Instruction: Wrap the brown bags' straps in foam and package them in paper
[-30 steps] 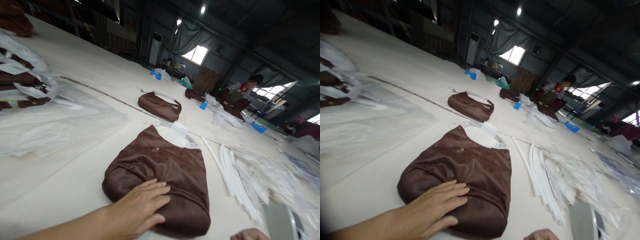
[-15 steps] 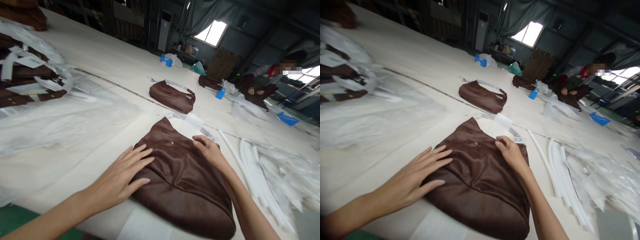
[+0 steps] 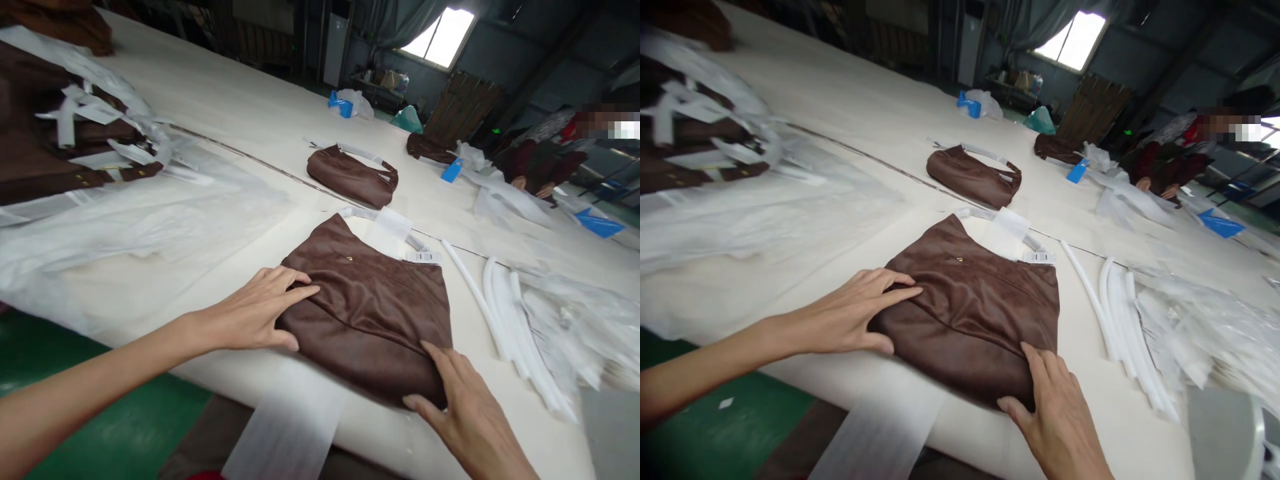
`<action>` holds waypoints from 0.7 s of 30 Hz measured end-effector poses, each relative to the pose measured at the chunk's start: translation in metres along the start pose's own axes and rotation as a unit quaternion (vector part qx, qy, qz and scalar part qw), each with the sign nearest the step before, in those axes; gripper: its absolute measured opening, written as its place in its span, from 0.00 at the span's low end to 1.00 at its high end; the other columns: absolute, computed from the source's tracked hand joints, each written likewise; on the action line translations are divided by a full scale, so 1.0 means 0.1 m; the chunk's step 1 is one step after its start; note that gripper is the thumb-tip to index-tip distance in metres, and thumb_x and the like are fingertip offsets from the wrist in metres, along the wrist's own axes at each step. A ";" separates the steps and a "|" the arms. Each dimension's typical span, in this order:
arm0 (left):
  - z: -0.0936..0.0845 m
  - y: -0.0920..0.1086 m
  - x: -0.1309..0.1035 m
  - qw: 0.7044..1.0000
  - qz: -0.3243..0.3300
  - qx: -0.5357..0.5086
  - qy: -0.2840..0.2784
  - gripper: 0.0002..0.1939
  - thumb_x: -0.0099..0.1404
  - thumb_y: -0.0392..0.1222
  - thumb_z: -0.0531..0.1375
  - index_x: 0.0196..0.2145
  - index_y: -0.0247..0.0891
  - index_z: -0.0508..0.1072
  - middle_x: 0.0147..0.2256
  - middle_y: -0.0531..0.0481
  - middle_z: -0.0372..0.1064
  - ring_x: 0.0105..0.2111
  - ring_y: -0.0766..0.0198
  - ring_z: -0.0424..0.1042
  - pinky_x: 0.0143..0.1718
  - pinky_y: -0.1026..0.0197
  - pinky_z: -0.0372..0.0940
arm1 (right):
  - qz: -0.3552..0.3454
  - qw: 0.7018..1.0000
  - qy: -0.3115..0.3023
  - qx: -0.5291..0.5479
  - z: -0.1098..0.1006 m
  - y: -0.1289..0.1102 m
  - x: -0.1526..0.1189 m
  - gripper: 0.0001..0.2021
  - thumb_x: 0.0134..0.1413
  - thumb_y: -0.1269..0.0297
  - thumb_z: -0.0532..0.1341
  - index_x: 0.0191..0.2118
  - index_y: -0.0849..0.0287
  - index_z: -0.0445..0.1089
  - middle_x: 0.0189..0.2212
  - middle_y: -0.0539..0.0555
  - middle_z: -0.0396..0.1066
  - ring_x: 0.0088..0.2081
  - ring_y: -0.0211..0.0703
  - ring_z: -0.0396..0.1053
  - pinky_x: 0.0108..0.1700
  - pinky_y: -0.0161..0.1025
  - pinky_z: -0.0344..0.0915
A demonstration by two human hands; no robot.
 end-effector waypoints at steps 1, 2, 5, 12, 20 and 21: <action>0.00 0.01 0.02 1.000 -0.001 0.010 -0.013 0.44 0.54 0.57 0.70 0.64 0.46 0.60 0.59 0.41 0.60 0.55 0.46 0.62 0.55 0.49 0.57 | 0.008 1.000 0.003 0.006 0.03 -0.01 0.03 0.28 0.53 0.55 0.66 0.58 0.55 0.60 0.44 0.58 0.72 0.45 0.55 0.72 0.45 0.49 0.70; -0.01 0.02 0.04 1.000 -0.001 0.018 -0.022 0.45 0.54 0.58 0.70 0.64 0.44 0.60 0.58 0.40 0.60 0.54 0.46 0.62 0.54 0.50 0.57 | 0.015 1.000 0.009 0.014 0.04 -0.01 0.06 0.26 0.52 0.55 0.66 0.55 0.56 0.62 0.42 0.58 0.72 0.44 0.55 0.72 0.44 0.49 0.69; -0.05 0.05 0.08 0.999 0.002 0.036 -0.027 0.46 0.51 0.61 0.71 0.61 0.38 0.62 0.51 0.40 0.64 0.49 0.48 0.65 0.49 0.53 0.59 | 0.036 0.998 0.028 0.037 -0.01 0.00 0.13 0.21 0.49 0.56 0.67 0.46 0.56 0.64 0.39 0.57 0.72 0.41 0.54 0.72 0.41 0.46 0.67; -0.25 0.03 0.26 0.999 -0.016 -0.036 0.019 0.12 0.64 0.48 0.62 0.34 0.40 0.64 0.32 0.52 0.65 0.32 0.60 0.65 0.35 0.61 0.57 | 0.161 0.983 -0.035 0.079 0.02 0.17 0.32 0.14 0.54 0.55 0.60 0.26 0.53 0.55 0.21 0.47 0.67 0.25 0.43 0.67 0.28 0.37 0.57; -0.18 -0.04 0.36 0.994 -0.063 -0.072 0.053 0.13 0.61 0.44 0.66 0.36 0.40 0.64 0.36 0.52 0.68 0.36 0.60 0.69 0.39 0.62 0.61 | -0.018 0.989 0.143 -0.032 -0.08 0.01 0.29 0.19 0.57 0.52 0.57 0.51 0.55 0.66 0.47 0.65 0.74 0.46 0.65 0.74 0.43 0.56 0.68; -0.16 -0.04 0.36 0.995 -0.066 -0.060 0.048 0.14 0.60 0.45 0.67 0.36 0.40 0.65 0.37 0.51 0.69 0.38 0.59 0.70 0.39 0.62 0.61 | -0.055 0.978 0.198 -0.045 -0.06 -0.13 0.29 0.24 0.58 0.54 0.58 0.59 0.55 0.63 0.54 0.67 0.70 0.51 0.70 0.71 0.48 0.61 0.66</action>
Point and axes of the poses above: each hand's wrist, its own x-axis towards the middle knuckle, its own z-axis out of the palm, y = z × x, the point moved 7 cm from there along x, towards the middle knuckle
